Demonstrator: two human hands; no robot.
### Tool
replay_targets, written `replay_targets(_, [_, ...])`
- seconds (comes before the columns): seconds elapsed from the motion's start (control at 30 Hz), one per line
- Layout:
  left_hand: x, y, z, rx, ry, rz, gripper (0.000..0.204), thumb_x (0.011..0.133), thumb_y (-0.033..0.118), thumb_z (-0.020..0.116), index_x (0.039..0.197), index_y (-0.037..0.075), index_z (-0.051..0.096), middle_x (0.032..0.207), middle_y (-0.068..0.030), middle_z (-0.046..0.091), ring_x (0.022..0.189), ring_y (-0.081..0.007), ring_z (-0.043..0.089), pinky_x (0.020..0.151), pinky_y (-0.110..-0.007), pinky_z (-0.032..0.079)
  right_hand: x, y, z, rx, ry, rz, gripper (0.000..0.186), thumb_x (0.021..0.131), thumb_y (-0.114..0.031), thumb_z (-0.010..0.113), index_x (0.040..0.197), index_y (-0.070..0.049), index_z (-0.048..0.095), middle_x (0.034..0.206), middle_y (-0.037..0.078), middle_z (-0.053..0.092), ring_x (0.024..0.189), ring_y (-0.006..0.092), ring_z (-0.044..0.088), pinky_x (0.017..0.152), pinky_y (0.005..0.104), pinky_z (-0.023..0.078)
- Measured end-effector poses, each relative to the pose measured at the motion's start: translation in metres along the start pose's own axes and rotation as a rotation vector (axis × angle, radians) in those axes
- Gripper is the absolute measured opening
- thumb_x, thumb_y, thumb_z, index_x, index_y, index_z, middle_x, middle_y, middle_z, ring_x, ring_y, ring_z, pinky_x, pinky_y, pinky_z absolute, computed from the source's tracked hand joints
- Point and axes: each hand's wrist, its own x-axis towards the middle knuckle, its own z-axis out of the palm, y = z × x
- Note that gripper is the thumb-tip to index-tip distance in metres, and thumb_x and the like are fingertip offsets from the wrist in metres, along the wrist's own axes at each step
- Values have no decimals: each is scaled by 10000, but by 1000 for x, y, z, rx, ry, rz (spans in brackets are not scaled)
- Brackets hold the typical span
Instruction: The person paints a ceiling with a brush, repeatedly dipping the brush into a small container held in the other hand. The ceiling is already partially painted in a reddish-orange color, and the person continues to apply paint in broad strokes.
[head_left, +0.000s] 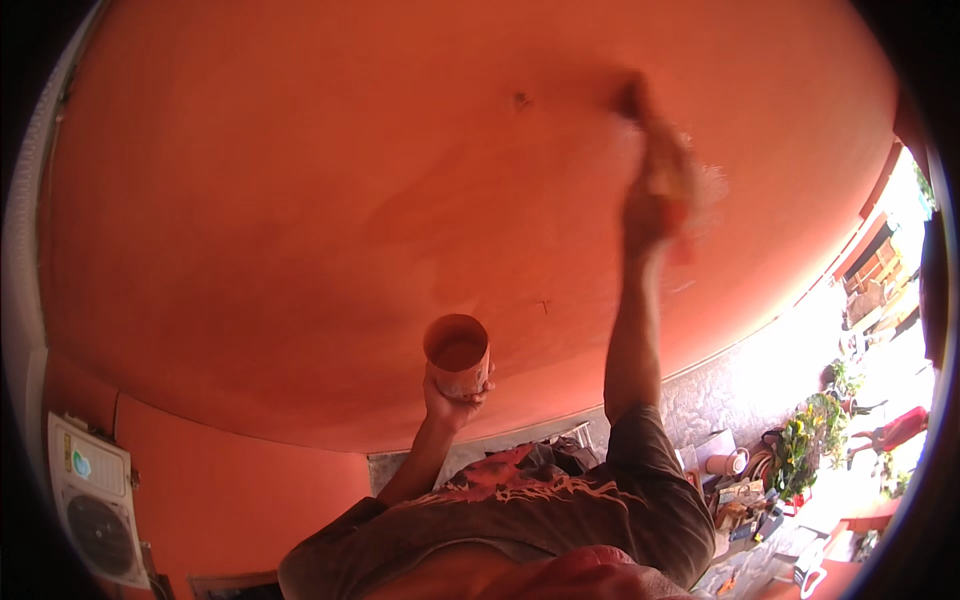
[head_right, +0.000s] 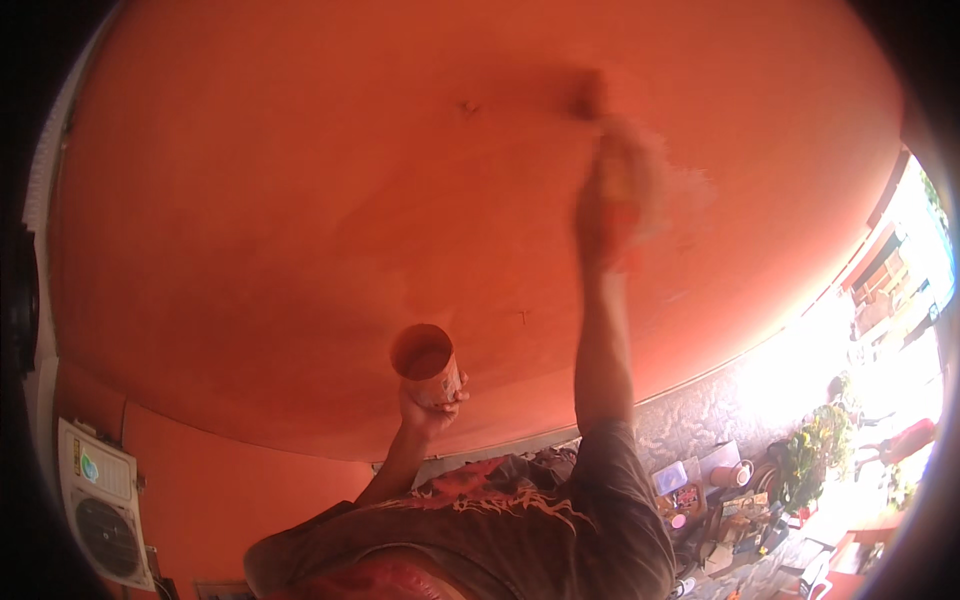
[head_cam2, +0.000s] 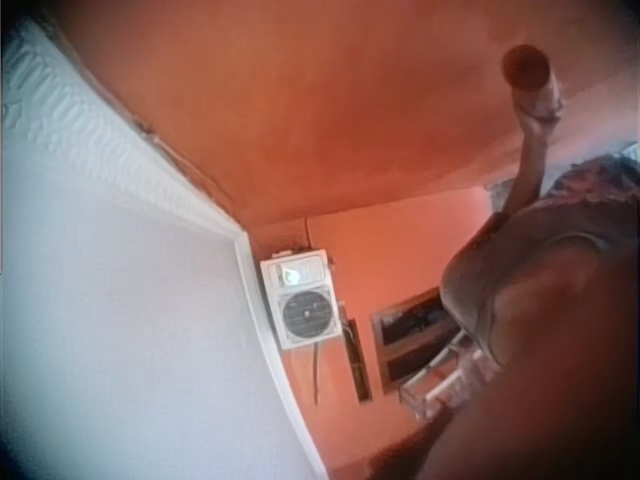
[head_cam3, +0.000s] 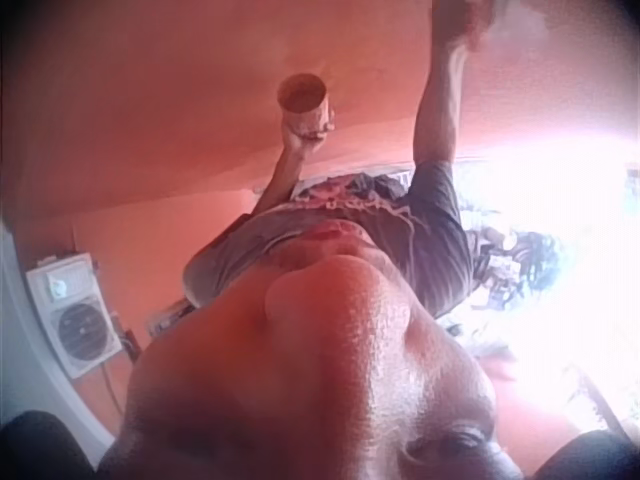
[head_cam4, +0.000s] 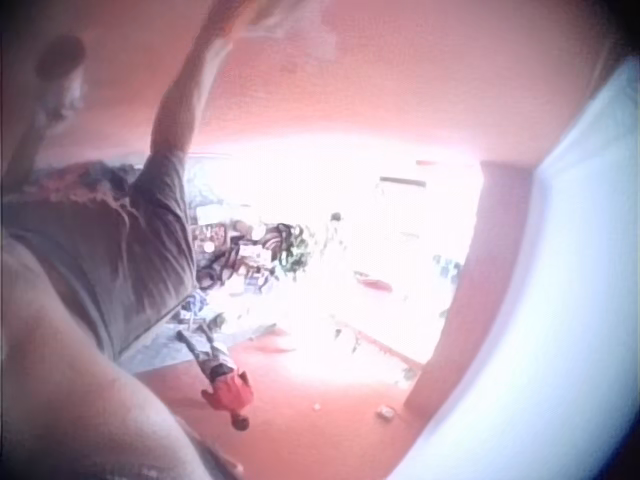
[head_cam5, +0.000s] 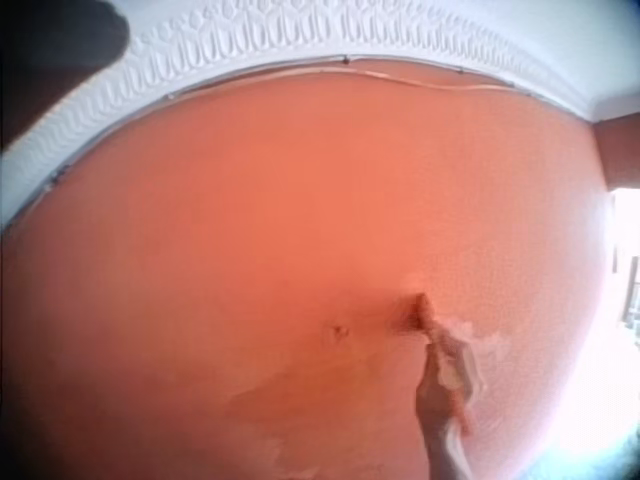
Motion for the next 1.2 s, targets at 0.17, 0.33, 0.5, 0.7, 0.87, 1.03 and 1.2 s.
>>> replay_targets(0.17, [-4, -6, -4, -67, 14, 37, 710, 891, 583, 545, 1386, 80, 473, 1229, -202, 510, 951, -301, 555, 622, -277, 550, -28, -152, -7, 680, -248, -12, 509, 689, -200, 741, 1160, -24, 660, 1118, 197, 662, 933, 356, 670, 759, 463, 574])
replay_targets(0.33, [-3, -3, 2, -91, -36, -5, 697, 898, 555, 564, 1380, 62, 468, 1235, -207, 502, 955, -311, 556, 635, -280, 552, -24, -204, -3, 830, -415, -129, 420, 760, -181, 671, 1162, -61, 682, 1082, 127, 675, 895, 305, 675, 670, 423, 580])
replay_targets(0.5, [0, -2, 3, -61, -27, -7, 719, 898, 587, 562, 1375, 57, 469, 1221, -206, 512, 945, -313, 560, 624, -284, 550, -42, -99, 18, 610, -174, 223, 252, 891, -62, 606, 1129, -31, 682, 1082, 104, 684, 873, 230, 679, 735, 351, 565])
replay_targets(0.7, [0, -7, -7, -46, -2, 31, 735, 906, 620, 536, 1375, 58, 471, 1210, -212, 527, 936, -318, 566, 609, -288, 554, 23, -38, -17, 532, 150, 546, 283, 921, 14, 610, 1193, -38, 667, 1165, 117, 695, 979, 248, 685, 828, 369, 574])
replay_targets(0.87, [1, -9, -17, -87, 25, 35, 736, 911, 633, 512, 1377, 64, 474, 1198, -211, 534, 928, -320, 571, 603, -288, 551, -46, -88, 12, 120, -199, -3, 348, 897, -104, 625, 1236, -38, 665, 1220, 233, 663, 1051, 353, 676, 804, 429, 574])
replay_targets(1.03, [0, -13, -21, -112, 49, 64, 774, 898, 640, 477, 1378, 34, 504, 1189, -193, 615, 885, -318, 631, 598, -298, 539, -59, -220, 11, 843, -478, -51, 569, 729, -153, 697, 1290, -99, 625, 1240, 200, 627, 1014, 374, 661, 777, 495, 559])
replay_targets(1.2, [5, -9, -28, -119, 22, 33, 765, 897, 633, 483, 1376, 37, 504, 1213, -192, 605, 891, -325, 635, 602, -306, 547, -75, -216, 27, 791, -441, -103, 431, 832, -104, 635, 1262, -97, 658, 1217, 116, 661, 878, 267, 676, 698, 403, 559])
